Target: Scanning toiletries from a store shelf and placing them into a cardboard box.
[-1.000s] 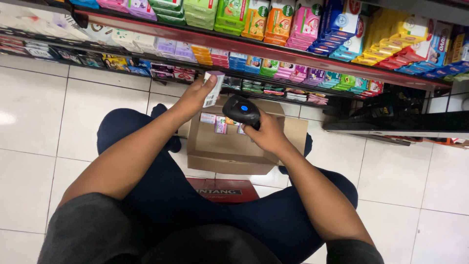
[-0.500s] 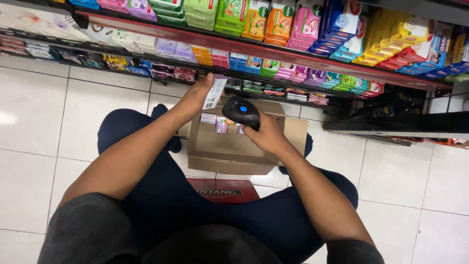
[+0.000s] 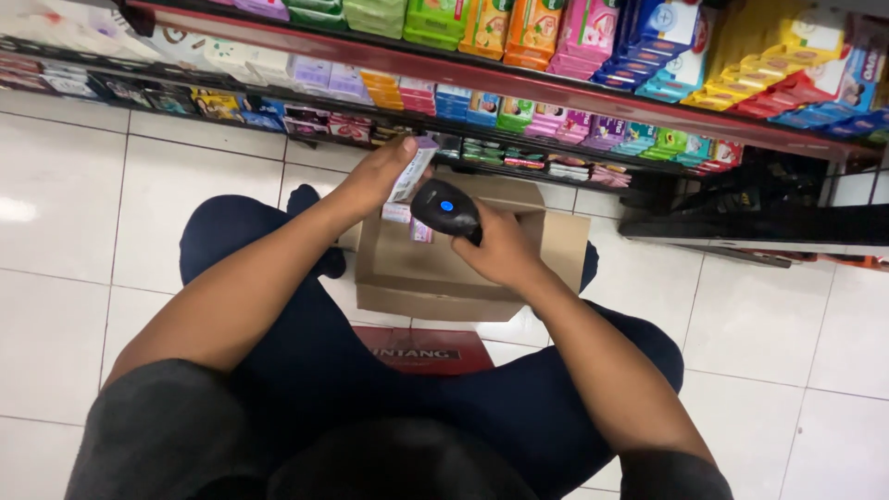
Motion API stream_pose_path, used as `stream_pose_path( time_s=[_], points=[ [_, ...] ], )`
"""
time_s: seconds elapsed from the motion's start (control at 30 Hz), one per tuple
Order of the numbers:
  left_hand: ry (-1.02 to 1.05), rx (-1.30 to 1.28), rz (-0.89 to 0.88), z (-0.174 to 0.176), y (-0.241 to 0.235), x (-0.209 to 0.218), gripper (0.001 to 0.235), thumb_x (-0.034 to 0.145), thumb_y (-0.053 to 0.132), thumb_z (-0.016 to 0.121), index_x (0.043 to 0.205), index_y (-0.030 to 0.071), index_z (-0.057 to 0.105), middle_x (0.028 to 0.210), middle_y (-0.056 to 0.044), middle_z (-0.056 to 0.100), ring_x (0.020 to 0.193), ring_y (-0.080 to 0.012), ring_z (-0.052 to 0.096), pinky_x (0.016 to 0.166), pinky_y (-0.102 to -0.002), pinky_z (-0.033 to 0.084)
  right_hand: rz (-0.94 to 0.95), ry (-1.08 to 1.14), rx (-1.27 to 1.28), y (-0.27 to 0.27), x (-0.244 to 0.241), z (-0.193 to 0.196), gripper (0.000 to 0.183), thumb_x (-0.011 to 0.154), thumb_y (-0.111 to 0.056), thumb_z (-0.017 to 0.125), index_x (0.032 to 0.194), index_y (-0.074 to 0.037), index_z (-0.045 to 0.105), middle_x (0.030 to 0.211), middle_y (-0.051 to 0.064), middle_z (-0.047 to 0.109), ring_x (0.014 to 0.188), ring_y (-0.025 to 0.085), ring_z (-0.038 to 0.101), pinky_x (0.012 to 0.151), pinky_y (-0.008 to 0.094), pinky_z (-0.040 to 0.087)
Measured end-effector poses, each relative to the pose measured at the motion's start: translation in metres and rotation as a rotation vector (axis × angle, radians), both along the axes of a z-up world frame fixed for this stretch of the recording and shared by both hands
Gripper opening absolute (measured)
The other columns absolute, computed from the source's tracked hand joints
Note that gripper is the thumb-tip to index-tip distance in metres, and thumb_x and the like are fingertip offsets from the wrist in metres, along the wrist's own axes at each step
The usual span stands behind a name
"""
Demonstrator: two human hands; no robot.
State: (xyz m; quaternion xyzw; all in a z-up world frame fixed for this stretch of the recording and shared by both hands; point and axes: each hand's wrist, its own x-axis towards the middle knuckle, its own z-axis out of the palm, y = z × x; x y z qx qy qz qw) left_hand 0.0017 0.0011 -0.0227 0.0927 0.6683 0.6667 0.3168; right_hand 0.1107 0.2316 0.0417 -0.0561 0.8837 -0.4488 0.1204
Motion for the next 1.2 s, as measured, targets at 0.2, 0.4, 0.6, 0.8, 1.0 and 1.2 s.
stream_pose_path(
  time_s=[0.2,0.4,0.6,0.8,1.0,1.2],
  points=[
    [0.076,-0.088,0.004,0.010,0.000,-0.001,0.067,0.103,0.066,0.035,0.112,0.005,0.061,0.093,-0.005,0.069,0.082,-0.0132,0.067,0.074,-0.029,0.055,0.012,-0.009,-0.056,-0.002,-0.001,0.005,0.055,0.078,-0.021,0.074,0.129,-0.006,0.062,0.096,0.021,0.074,0.091,0.040,0.072,0.079,0.046,0.056],
    [-0.031,-0.030,0.033,0.020,0.002,-0.001,0.072,0.101,0.068,0.036,0.109,0.003,0.066,0.092,-0.006,0.069,0.082,-0.0142,0.067,0.075,-0.030,0.056,-0.008,0.049,-0.019,0.006,-0.002,-0.018,0.046,0.080,-0.020,0.075,0.123,-0.006,0.066,0.094,0.021,0.074,0.090,0.040,0.073,0.082,0.046,0.056],
    [-0.037,-0.037,0.021,0.028,0.000,-0.001,0.079,0.099,0.071,0.035,0.112,0.002,0.070,0.094,-0.007,0.072,0.085,-0.0140,0.069,0.078,-0.028,0.057,-0.008,0.074,-0.050,0.006,-0.001,-0.011,0.050,0.079,-0.020,0.077,0.125,-0.004,0.065,0.099,0.022,0.074,0.095,0.041,0.072,0.085,0.046,0.055],
    [-0.077,0.003,0.028,0.022,0.000,-0.003,0.083,0.097,0.074,0.034,0.111,0.001,0.070,0.095,-0.008,0.073,0.087,-0.0155,0.072,0.077,-0.029,0.059,-0.015,0.052,-0.047,0.005,-0.003,-0.006,0.049,0.079,-0.020,0.077,0.124,-0.003,0.064,0.099,0.022,0.074,0.095,0.040,0.073,0.084,0.045,0.055],
    [-0.111,0.012,0.039,0.025,0.001,-0.002,0.083,0.095,0.075,0.036,0.111,0.001,0.070,0.094,-0.010,0.073,0.085,-0.0168,0.073,0.076,-0.030,0.059,-0.004,0.042,-0.085,0.005,-0.003,0.000,0.046,0.081,-0.019,0.076,0.123,-0.003,0.065,0.099,0.021,0.075,0.095,0.038,0.074,0.085,0.044,0.056],
    [-0.074,0.012,0.021,0.027,0.000,-0.002,0.085,0.096,0.077,0.035,0.109,0.001,0.070,0.093,-0.010,0.073,0.084,-0.0165,0.072,0.076,-0.029,0.058,-0.007,0.052,-0.066,0.005,-0.003,0.006,0.053,0.078,-0.018,0.077,0.127,-0.002,0.062,0.098,0.023,0.073,0.093,0.041,0.072,0.082,0.046,0.055]
  ],
)
